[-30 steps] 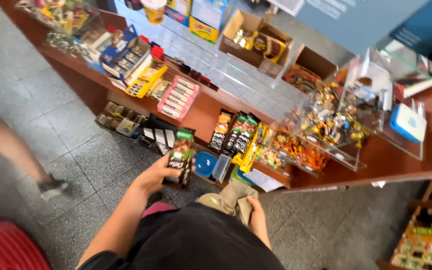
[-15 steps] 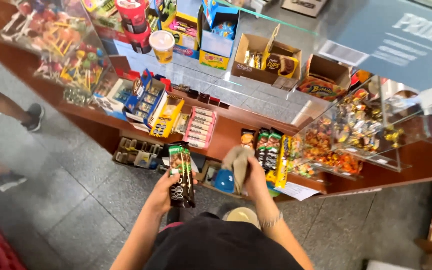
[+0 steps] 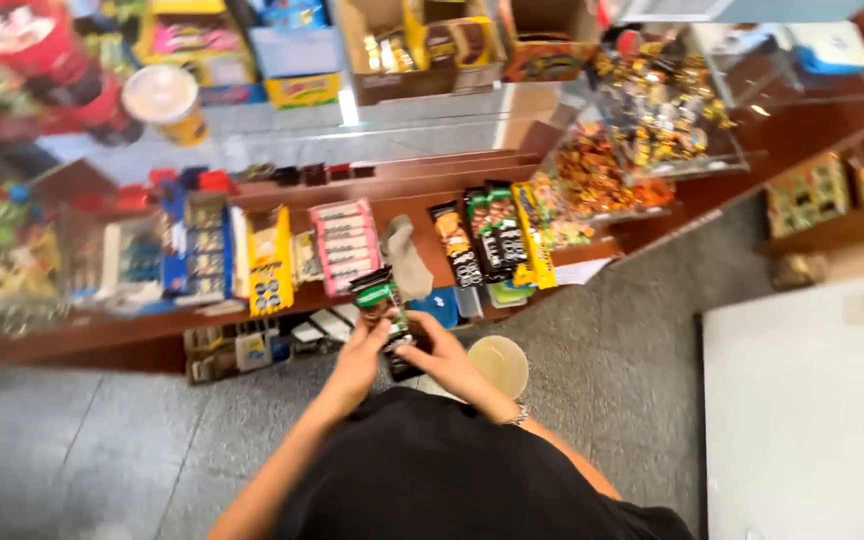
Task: Restocking and organizing candy bars on a display shelf at a store counter
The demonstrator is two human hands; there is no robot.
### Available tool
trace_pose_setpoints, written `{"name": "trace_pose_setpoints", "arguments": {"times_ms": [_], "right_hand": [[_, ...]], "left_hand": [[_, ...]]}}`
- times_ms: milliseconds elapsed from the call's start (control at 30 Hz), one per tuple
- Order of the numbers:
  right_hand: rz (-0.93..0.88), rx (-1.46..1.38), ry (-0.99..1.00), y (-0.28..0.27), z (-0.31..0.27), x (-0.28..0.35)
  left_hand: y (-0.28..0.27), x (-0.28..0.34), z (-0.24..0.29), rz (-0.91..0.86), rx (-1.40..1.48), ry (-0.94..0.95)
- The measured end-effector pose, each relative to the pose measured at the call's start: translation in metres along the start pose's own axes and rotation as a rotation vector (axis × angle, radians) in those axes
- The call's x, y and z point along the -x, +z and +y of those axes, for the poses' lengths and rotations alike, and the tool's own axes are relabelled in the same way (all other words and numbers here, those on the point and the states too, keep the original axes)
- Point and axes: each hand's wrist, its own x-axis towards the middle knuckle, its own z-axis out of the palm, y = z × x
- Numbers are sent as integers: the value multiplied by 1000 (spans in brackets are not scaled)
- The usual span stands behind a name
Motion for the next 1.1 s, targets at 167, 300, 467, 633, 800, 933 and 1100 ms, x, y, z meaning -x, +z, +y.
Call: {"name": "trace_pose_setpoints", "arguments": {"times_ms": [167,300,467,633,800,933,1100], "right_hand": [[290,33,94,-66,32,46],[475,-242,238,-85,11,95],[659,-306,472,-109,-20,124],[709,-318,448,-144,-20,131],[714,-343,392,-171,-11,135],[672,-368,424,-181,-10,134],[582,-347,375,-197,10,132]], "left_hand": [[47,-67,-68,-301,-1,-61],[93,-97,-64,-441,55,-273],[129,-131,-10,-302,-569,-137],[154,-184,-20,-133,-697,-19],[170,-194,-21,20,-759,-31],[198,-200,-16,82,-794,-31],[217,-229,-42,166,-1027,-50]]}}
